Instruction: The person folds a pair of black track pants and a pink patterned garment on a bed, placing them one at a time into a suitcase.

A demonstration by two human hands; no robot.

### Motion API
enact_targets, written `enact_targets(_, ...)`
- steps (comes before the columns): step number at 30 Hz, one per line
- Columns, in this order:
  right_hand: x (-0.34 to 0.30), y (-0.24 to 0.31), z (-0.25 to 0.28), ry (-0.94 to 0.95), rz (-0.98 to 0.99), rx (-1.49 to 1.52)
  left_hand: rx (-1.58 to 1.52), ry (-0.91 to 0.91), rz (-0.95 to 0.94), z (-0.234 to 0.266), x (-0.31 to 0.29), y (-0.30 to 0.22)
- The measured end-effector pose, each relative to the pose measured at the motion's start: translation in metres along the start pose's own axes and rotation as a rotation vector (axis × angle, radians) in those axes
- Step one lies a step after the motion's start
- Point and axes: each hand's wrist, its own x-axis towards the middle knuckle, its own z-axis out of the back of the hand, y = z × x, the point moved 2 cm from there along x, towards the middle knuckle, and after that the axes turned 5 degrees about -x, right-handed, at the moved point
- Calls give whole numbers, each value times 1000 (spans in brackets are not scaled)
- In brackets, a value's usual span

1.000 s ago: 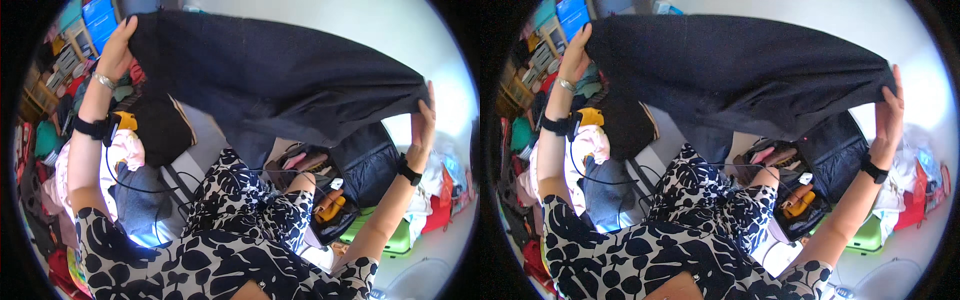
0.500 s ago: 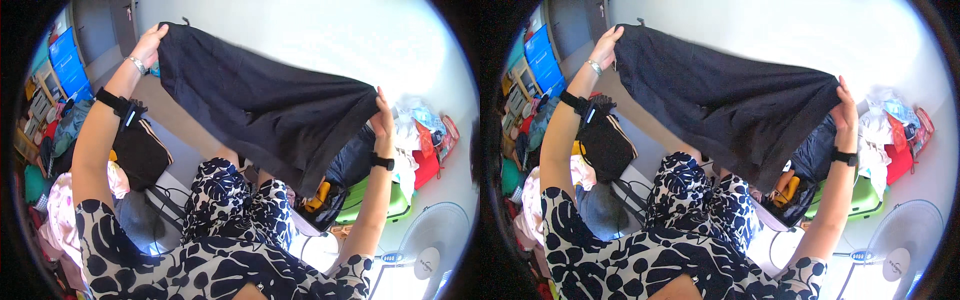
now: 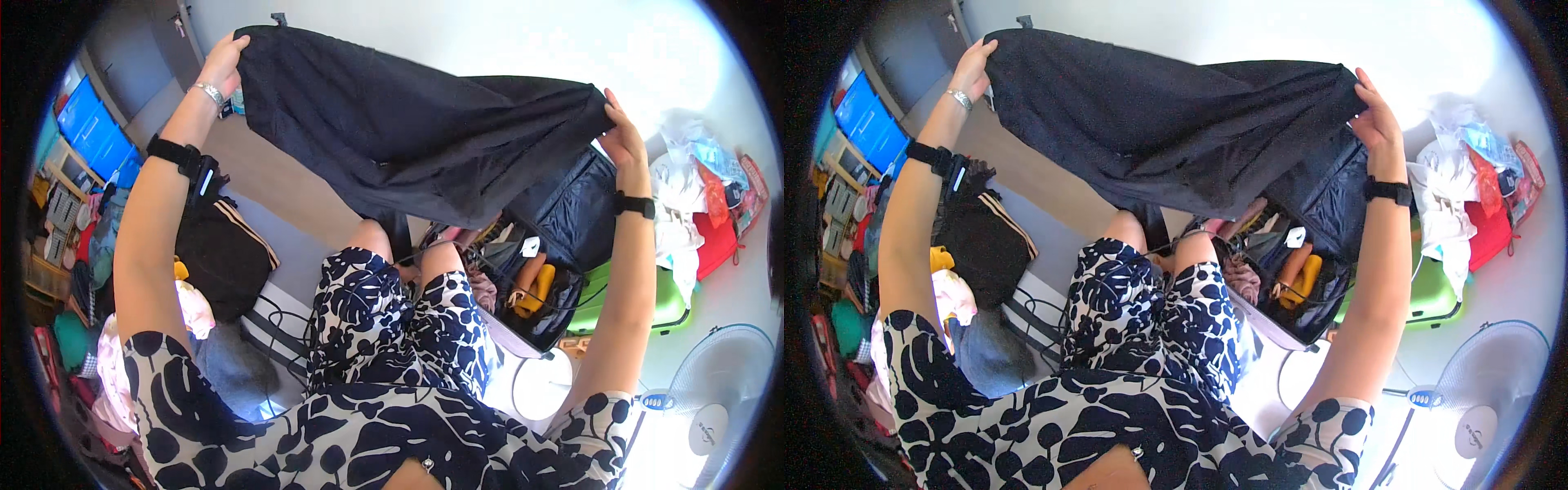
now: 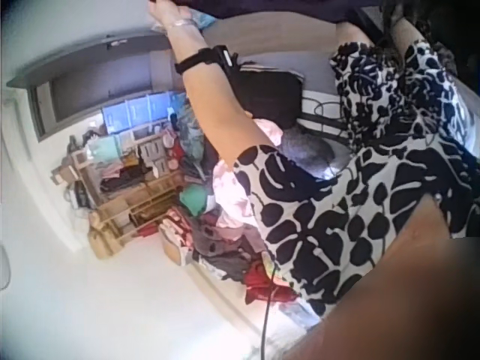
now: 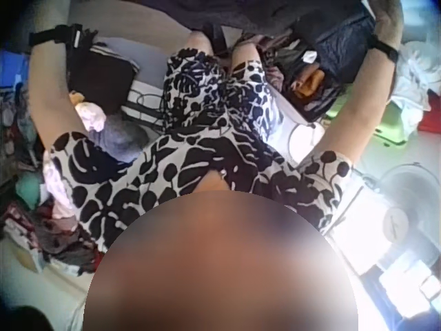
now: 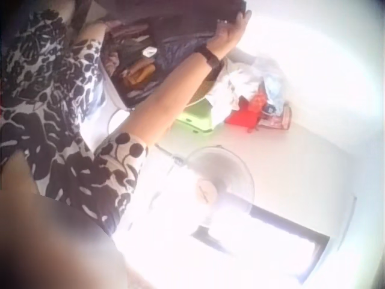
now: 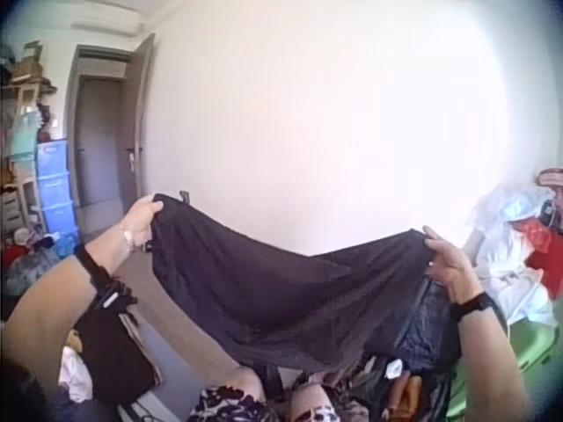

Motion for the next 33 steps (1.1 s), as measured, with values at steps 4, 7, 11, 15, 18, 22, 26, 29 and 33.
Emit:
enact_targets(4,9,-26,8,-166,-127,201,-26,-37,21,9,8,19)
enact_targets(7,7,-37,14,-267,-154,266,-78,-74,33,18,4,19)
enact_targets(11,-36,-44,26,-217,-14,322,-262,108,81,44,-29,11)
enact_targets(15,-146,-83,44,-11,138,261,-455,348,163,124,-118,26)
enact_targets(18,-247,-148,56,56,-10,41,-151,91,182,213,-226,78)
enact_targets(22,-343,-241,54,188,-722,-179,-457,-126,616,280,-356,159)
enact_targets(26,-345,-281,45,277,-832,-15,-71,-233,797,266,-388,188)
enact_targets(29,-306,-293,52,339,-838,-79,119,-176,871,225,-370,180)
enact_targets(33,-269,-321,42,292,-964,155,636,321,862,187,-350,173)
